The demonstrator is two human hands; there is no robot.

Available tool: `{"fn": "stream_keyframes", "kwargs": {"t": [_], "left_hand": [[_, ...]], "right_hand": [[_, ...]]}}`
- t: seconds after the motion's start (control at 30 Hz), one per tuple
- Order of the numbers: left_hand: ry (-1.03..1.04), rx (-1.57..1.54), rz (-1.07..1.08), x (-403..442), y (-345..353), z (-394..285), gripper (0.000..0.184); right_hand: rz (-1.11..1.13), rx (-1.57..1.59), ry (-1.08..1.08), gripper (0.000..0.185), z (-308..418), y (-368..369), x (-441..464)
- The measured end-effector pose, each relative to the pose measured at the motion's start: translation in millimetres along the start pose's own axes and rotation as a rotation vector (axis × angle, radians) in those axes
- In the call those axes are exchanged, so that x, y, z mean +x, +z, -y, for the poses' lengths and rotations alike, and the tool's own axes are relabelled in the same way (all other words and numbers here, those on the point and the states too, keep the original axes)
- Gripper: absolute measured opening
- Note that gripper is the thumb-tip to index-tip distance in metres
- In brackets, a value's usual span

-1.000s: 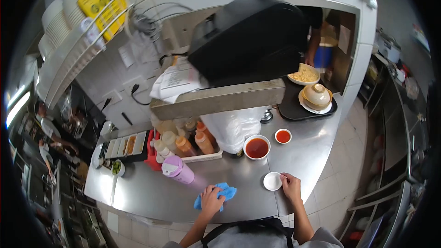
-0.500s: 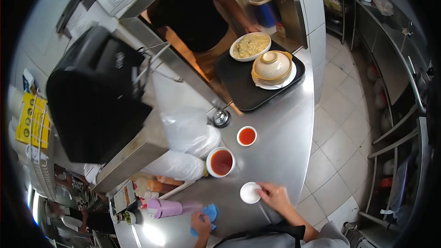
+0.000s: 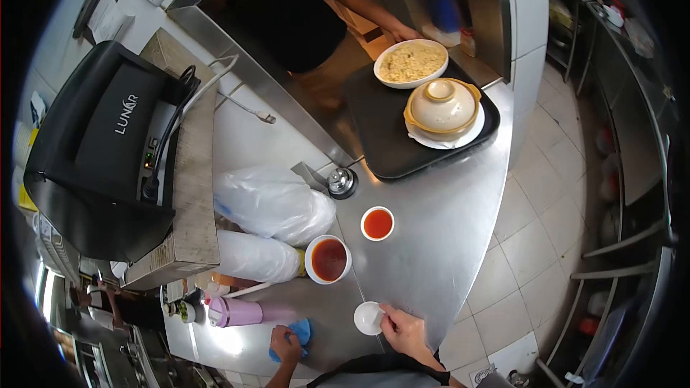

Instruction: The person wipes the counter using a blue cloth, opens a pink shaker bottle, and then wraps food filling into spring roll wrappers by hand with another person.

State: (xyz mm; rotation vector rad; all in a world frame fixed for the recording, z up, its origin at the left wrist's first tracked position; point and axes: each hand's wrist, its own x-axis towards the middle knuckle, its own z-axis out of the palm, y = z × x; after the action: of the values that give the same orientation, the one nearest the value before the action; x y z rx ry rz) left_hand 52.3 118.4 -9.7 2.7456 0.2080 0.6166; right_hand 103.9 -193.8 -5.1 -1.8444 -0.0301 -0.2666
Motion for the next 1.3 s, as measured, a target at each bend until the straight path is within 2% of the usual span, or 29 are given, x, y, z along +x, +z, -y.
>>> {"fn": "stream_keyframes", "kwargs": {"t": [0.27,0.57,1.3], "left_hand": [[-0.069,0.098,0.047,3.5,0.9,-3.2,0.011],[-0.057,0.09,0.04,5.4,-0.9,-9.4,0.015],[-0.051,0.099,-0.026,-1.0,1.0,0.3,0.014]], "right_hand": [[-0.063,-0.021,-0.052,0.025,-14.3,10.4,-3.3],[-0.12,-0.012,-0.1,0.027,-19.5,14.1,-3.5],[-0.063,0.049,0.049,0.02,-5.4,9.1,-3.4]]}}
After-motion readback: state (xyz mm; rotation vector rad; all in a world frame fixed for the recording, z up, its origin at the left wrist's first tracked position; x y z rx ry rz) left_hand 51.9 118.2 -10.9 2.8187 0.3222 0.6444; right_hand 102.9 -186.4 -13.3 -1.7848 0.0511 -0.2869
